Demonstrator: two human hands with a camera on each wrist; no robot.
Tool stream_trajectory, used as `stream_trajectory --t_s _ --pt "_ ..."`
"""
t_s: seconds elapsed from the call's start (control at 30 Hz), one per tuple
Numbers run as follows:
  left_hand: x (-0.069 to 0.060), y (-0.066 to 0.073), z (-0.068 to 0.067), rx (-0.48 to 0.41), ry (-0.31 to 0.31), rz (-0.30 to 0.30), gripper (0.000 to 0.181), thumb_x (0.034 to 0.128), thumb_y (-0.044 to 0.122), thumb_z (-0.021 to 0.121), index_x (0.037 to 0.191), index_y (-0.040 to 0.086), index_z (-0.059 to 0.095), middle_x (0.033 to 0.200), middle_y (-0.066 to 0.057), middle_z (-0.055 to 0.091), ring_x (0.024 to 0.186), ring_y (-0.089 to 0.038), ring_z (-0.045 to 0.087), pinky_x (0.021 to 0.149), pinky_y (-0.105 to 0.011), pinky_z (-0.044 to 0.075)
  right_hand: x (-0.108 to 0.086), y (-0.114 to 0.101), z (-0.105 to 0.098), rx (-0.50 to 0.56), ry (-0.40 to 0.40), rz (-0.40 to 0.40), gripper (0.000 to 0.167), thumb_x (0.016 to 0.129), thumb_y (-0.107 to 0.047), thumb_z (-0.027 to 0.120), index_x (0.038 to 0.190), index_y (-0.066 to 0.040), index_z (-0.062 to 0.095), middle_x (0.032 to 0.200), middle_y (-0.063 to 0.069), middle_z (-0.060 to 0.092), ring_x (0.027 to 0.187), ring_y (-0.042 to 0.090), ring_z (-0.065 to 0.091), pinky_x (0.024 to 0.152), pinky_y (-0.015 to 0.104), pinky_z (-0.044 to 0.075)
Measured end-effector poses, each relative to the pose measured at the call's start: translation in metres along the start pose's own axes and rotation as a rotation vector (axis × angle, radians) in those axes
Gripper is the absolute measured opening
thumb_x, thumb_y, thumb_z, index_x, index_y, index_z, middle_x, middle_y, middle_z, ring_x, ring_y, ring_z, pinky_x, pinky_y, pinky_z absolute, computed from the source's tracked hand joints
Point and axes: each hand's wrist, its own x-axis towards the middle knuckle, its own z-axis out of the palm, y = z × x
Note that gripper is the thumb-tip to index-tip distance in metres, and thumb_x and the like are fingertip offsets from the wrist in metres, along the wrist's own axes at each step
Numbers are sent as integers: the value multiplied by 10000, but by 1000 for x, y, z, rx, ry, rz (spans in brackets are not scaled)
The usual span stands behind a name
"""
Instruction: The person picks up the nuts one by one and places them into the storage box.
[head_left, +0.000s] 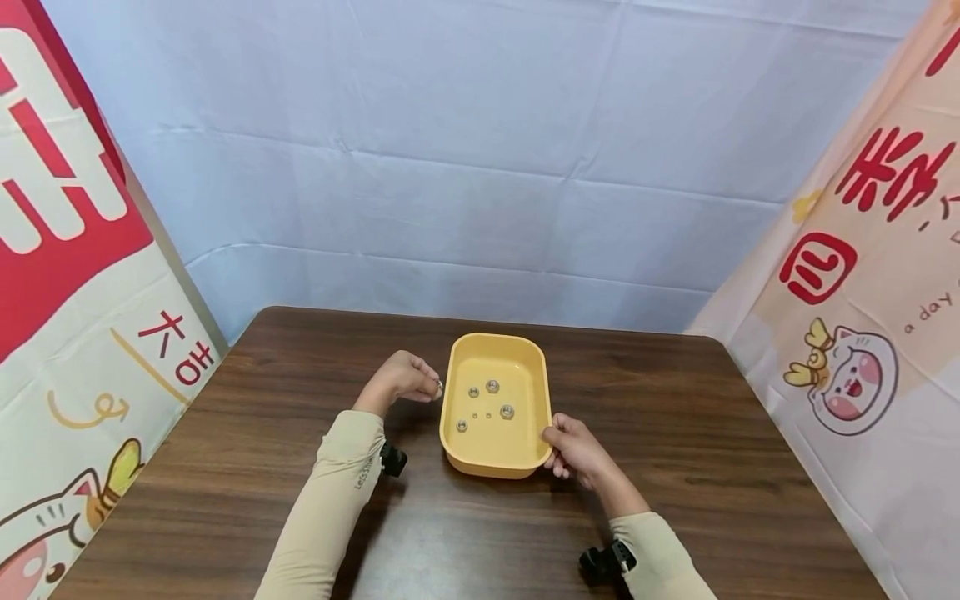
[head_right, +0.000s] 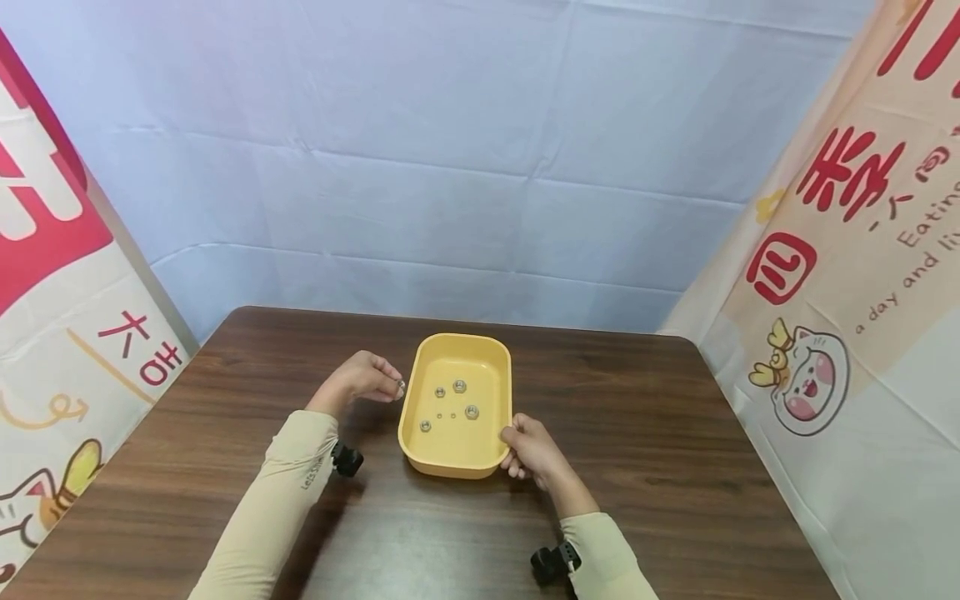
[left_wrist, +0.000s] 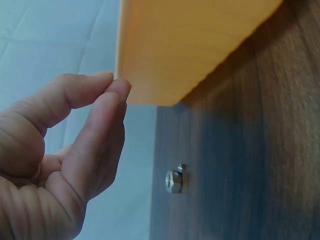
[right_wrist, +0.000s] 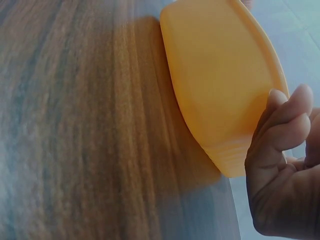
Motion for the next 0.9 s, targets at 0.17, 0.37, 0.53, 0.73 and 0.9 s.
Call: stream_trajectory --t_s 0.17,0.37,0.53,0.73,0.9 --pt "-3 7 4 6 18 16 180 718 -85 717 883 -89 646 765 -156 656 664 -232 659 674 -360 544 0 1 -2 5 -6 7 90 915 -19 438 826 -14 429 541 68 517 364 83 442 341 198 360" --pt "-4 16 12 31 19 46 161 695 -101 726 835 -63 656 758 -155 652 652 -234 662 731 -423 525 0 0 -2 -7 23 -9 83 901 -41 459 825 -33 428 529 46 512 359 65 426 336 183 346" --pt "-6 21 20 59 2 44 168 693 -103 736 834 -60 656 769 -154 648 643 -232 661 714 -414 530 -1 0 -2 -8 22 -15 77 896 -46 452 828 -25 423 528 44 516 359 62 427 337 182 347" --pt "-6 25 26 98 -9 14 171 681 -95 742 819 -40 656 767 -142 649 632 -215 656 673 -370 544 -1 1 0 2 15 -11 82 900 -49 449 825 -27 422 529 45 519 360 61 432 342 178 347" --pt "-8 25 29 139 -48 -13 157 692 -73 743 828 -27 680 772 -129 656 632 -204 652 634 -326 546 -1 0 0 -8 8 -12 95 906 -61 464 823 -33 425 533 47 524 363 61 435 346 179 350"
